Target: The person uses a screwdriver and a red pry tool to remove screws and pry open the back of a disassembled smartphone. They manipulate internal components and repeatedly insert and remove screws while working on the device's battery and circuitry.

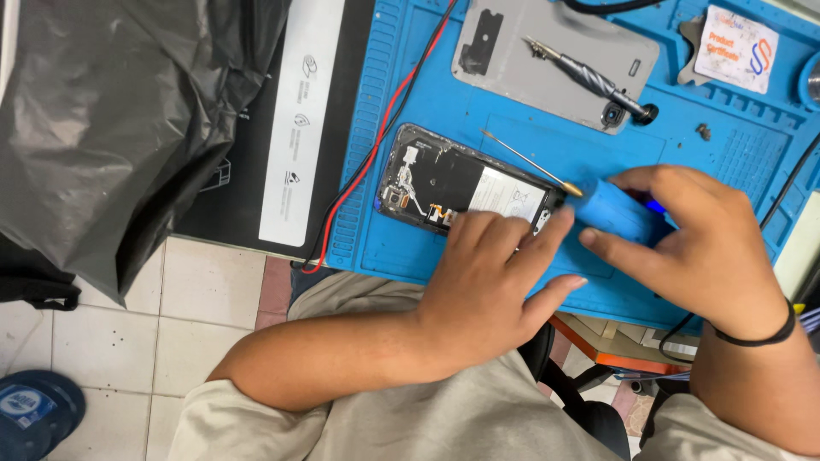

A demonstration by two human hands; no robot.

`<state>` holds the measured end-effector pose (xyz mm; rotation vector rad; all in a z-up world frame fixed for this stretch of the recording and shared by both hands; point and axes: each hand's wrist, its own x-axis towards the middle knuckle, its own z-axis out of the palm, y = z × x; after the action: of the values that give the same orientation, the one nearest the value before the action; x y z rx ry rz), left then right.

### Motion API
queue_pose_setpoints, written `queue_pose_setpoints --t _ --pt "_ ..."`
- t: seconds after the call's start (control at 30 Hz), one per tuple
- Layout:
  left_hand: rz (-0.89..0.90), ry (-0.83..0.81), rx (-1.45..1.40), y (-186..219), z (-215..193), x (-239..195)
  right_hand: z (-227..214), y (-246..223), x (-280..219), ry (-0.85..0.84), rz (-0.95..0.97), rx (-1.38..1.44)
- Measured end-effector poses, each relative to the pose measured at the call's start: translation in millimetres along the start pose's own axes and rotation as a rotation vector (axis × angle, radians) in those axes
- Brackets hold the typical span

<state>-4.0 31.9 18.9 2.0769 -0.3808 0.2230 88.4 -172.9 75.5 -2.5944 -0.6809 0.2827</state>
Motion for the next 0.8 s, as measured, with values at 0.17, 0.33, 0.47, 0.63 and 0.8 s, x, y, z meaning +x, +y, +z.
queue_pose_setpoints --t 0.17,0.33,0.47,0.63,0.8 --pt "0.013 0.169 -0.1 3 -39 13 -7 11 -11 -0.024 -0.107 0.123" --pt "0.075 0.164 -0.027 -11 -87 37 -14 1 -8 -0.078 -0.193 0.185" --pt "0.095 -0.207 -0.026 -16 -105 48 -21 -9 -4 -0.123 -0.203 0.102" --pt "0.104 -0.205 -0.073 -17 -111 50 -7 -15 -3 -0.141 -0.172 0.081" --pt "-0.118 -0.053 -0.543 -13 -110 49 -2 -18 0 0.008 -0.27 0.212"
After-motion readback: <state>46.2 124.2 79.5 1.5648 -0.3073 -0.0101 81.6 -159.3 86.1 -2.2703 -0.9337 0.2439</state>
